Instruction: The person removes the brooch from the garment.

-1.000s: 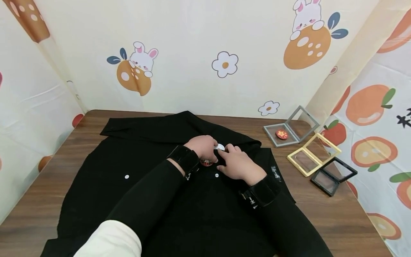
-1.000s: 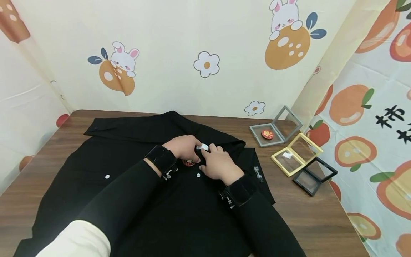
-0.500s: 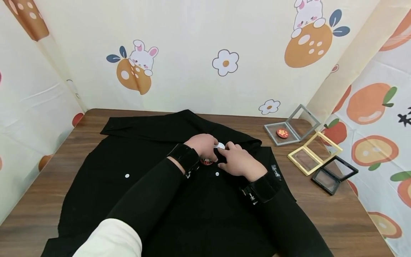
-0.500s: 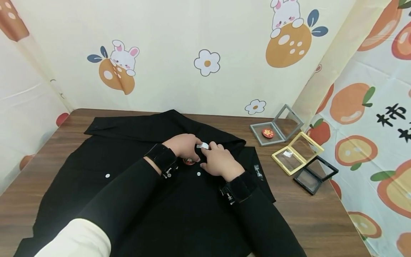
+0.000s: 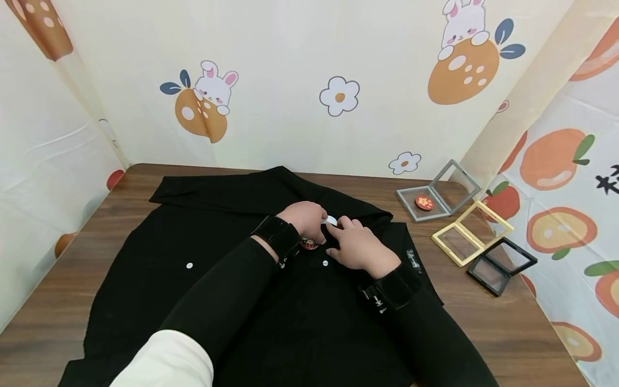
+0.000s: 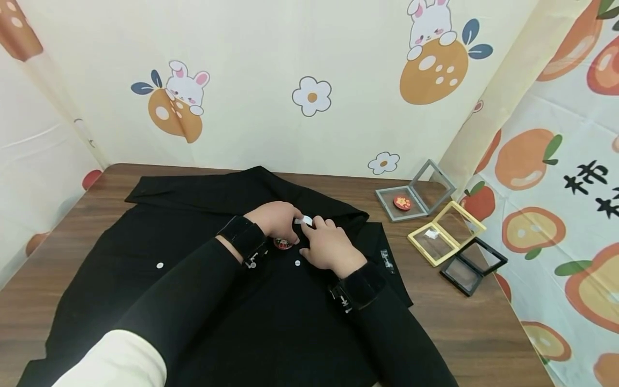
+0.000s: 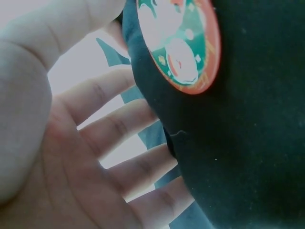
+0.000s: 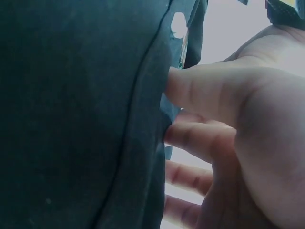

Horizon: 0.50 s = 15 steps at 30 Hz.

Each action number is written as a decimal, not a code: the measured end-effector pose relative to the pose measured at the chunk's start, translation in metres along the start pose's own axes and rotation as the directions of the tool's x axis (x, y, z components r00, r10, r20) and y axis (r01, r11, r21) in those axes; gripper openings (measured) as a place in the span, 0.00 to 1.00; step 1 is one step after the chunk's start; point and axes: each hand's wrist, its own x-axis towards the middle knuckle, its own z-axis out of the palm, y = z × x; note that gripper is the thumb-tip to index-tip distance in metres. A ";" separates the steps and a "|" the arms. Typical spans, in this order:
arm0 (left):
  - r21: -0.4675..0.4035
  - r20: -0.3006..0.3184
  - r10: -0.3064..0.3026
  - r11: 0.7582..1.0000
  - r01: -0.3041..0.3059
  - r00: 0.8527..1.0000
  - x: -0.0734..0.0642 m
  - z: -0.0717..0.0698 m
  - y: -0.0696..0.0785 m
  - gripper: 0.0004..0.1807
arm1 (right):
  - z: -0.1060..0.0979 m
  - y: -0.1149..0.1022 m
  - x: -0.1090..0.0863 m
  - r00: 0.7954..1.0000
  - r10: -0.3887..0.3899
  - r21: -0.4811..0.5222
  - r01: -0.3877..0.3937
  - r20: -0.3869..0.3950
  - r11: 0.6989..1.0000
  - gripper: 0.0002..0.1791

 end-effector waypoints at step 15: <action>0.116 -0.062 0.030 0.993 -0.022 0.998 0.007 -0.002 -0.001 0.19 | 0.003 0.002 -0.004 1.000 -0.024 -0.011 0.024 -0.020 1.000 0.37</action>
